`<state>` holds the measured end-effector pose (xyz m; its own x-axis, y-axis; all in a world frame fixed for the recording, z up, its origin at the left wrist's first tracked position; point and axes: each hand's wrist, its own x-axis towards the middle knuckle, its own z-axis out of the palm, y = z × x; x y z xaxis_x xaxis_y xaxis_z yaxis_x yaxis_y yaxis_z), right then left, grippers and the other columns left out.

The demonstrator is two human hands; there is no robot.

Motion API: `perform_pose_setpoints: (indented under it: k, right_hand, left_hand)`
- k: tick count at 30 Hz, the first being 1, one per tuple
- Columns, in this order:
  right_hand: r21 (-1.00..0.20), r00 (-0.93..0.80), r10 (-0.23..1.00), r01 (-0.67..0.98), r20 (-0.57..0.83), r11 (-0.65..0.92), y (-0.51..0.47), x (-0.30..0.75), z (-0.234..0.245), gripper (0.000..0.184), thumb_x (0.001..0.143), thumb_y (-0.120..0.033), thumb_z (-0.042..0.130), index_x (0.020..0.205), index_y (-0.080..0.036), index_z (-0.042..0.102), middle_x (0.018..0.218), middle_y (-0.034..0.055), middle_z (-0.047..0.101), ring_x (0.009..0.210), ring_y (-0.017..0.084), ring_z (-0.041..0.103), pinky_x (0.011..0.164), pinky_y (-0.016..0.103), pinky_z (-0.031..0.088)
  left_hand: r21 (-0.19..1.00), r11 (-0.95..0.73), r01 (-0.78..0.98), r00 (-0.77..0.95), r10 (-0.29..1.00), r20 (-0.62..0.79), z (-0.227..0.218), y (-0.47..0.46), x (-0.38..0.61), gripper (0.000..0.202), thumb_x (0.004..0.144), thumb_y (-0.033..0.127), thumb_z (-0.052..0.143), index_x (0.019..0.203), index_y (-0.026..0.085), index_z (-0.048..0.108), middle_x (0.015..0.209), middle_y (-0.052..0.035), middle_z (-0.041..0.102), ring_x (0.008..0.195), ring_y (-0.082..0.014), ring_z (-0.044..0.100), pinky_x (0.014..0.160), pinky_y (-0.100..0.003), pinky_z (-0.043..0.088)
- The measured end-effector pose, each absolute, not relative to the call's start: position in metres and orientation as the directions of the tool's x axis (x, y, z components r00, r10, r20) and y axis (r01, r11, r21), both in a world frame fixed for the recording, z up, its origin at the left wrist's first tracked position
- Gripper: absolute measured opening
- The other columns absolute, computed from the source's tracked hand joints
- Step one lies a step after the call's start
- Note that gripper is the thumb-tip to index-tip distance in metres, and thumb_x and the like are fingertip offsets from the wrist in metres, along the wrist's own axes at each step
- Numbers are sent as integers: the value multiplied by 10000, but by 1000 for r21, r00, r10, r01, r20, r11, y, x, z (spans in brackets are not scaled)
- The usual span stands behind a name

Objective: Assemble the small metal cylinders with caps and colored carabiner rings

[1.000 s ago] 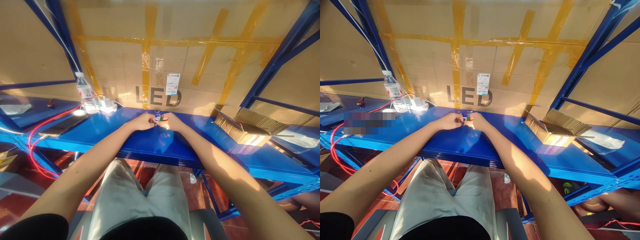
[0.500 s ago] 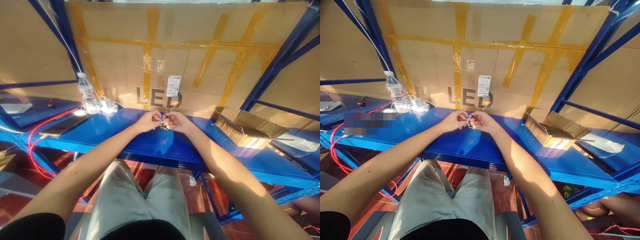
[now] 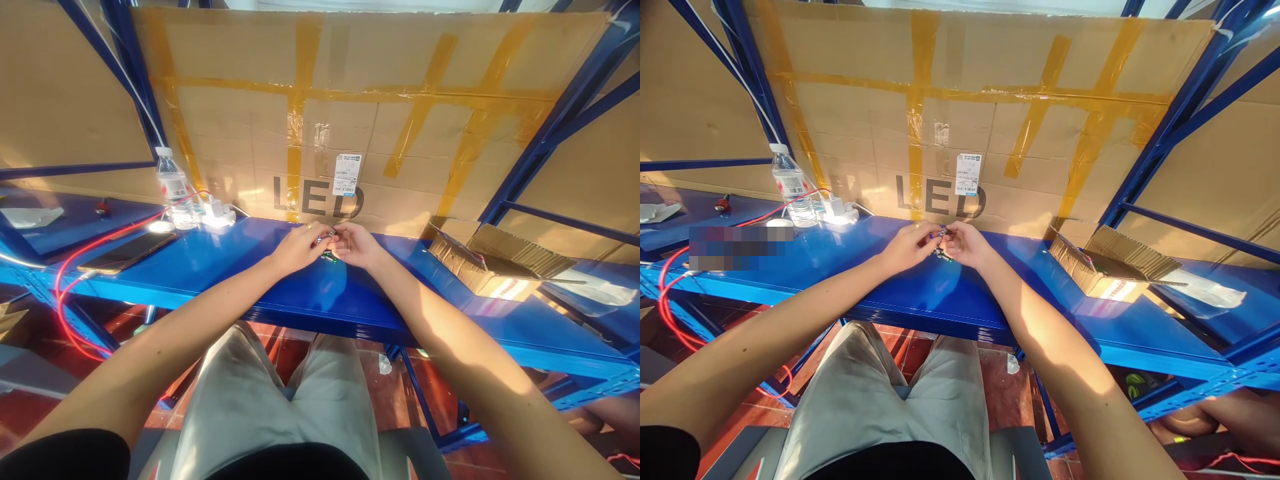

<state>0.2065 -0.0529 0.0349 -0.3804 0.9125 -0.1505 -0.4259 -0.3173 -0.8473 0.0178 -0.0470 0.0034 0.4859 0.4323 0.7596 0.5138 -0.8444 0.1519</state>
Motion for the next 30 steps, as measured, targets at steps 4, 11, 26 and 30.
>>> perform_pose_setpoints:
  k: [4, 11, 26, 30]
  right_hand:
    - [-833, -318, 944, -497, -85, -243, -50, 204, 33, 129, 818, -119, 594, 788, -198, 497, 604, 5, 532, 472, 91, 408, 349, 161, 314]
    - [-782, -270, 961, -584, -64, -216, -54, 200, 36, 93, 850, -84, 559, 828, -173, 541, 633, 33, 599, 504, 95, 500, 393, 160, 385]
    - [-820, -249, 968, -553, -4, -146, -58, 197, 36, 94, 852, -102, 596, 835, -182, 550, 673, 35, 614, 548, 119, 536, 478, 200, 485]
    - [-811, -246, 969, -562, -22, -161, -59, 196, 37, 74, 866, -100, 560, 842, -170, 562, 674, 48, 616, 556, 119, 537, 474, 195, 467]
  left_hand:
    - [84, -861, 501, 480, 357, 801, -1, -44, 20, 280, 1028, 273, 512, 1232, 193, 685, 1168, -119, 742, 1025, -229, 714, 951, -382, 580]
    - [70, -884, 463, 456, 306, 836, -2, -42, 22, 329, 1039, 251, 493, 1287, 168, 693, 1233, -139, 745, 1128, -244, 717, 1048, -438, 582]
    - [206, -892, 402, 387, 370, 845, 2, -45, 23, 221, 975, 170, 549, 1150, 190, 682, 1121, -90, 735, 985, -196, 702, 899, -354, 596]
    - [212, -899, 384, 290, 336, 896, 4, -44, 25, 174, 896, 119, 609, 1045, 199, 570, 1064, -65, 642, 907, -169, 654, 820, -323, 578]
